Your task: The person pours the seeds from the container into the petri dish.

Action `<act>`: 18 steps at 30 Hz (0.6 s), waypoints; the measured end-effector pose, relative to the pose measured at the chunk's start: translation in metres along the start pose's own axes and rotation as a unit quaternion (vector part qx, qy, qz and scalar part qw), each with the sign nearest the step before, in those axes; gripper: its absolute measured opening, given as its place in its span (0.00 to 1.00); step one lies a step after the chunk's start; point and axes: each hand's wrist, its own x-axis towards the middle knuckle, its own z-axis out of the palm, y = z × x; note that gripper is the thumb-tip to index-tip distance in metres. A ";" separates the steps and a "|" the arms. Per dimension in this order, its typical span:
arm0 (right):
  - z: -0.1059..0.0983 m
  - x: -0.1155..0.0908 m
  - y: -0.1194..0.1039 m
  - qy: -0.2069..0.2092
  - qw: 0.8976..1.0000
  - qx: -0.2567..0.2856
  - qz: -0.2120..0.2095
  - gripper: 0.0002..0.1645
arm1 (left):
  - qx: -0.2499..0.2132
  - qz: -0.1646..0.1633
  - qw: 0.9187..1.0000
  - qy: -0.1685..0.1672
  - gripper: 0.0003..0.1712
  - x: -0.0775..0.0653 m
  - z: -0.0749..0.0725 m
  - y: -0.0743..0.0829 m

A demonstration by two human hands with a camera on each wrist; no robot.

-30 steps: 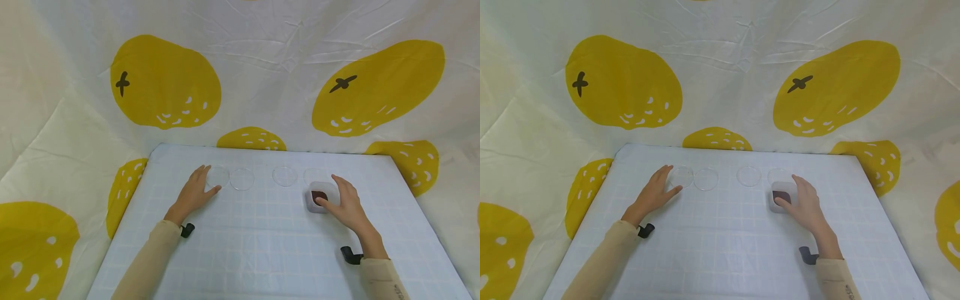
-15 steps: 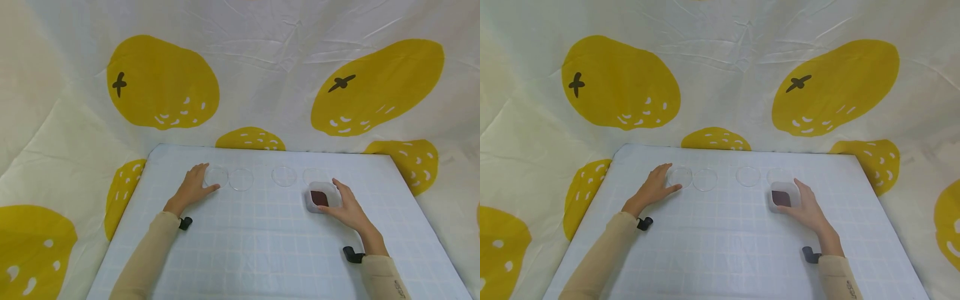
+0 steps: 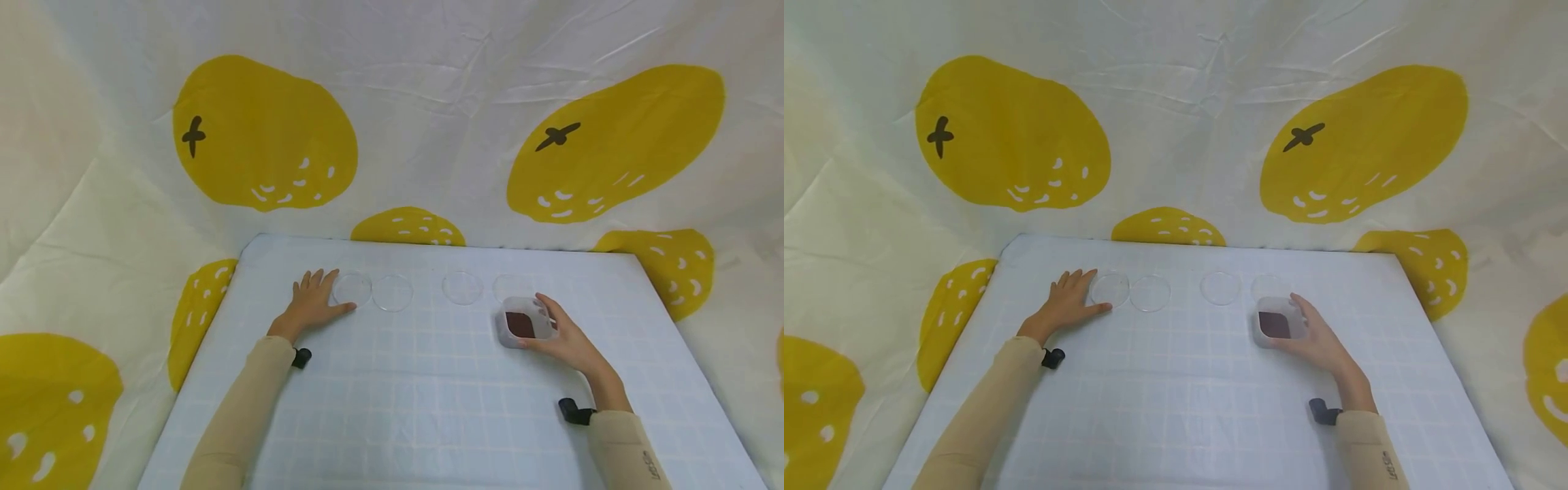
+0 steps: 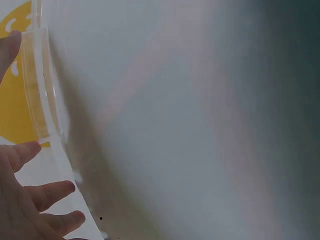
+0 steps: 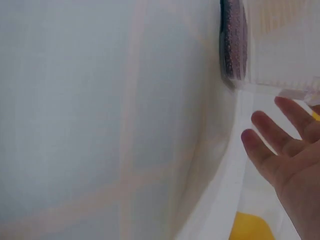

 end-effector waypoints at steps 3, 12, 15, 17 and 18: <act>0.000 0.000 0.001 -0.008 1.000 0.016 -0.001 0.71 | -0.002 -0.006 1.000 -0.003 0.62 0.000 0.003 -0.004; 0.000 0.001 0.005 -0.021 0.998 0.052 -0.008 0.69 | 0.003 -0.018 1.000 -0.013 0.61 0.000 0.007 -0.010; 0.001 0.002 0.007 -0.024 0.998 0.064 -0.013 0.68 | 0.001 -0.020 1.000 -0.016 0.61 0.000 0.007 -0.010; 0.001 0.002 0.009 -0.024 0.997 0.072 -0.015 0.67 | 0.001 -0.021 1.000 -0.017 0.60 0.000 0.007 -0.011; 0.002 0.002 0.010 -0.024 0.997 0.075 -0.016 0.67 | 0.000 -0.021 1.000 -0.017 0.60 0.000 0.007 -0.011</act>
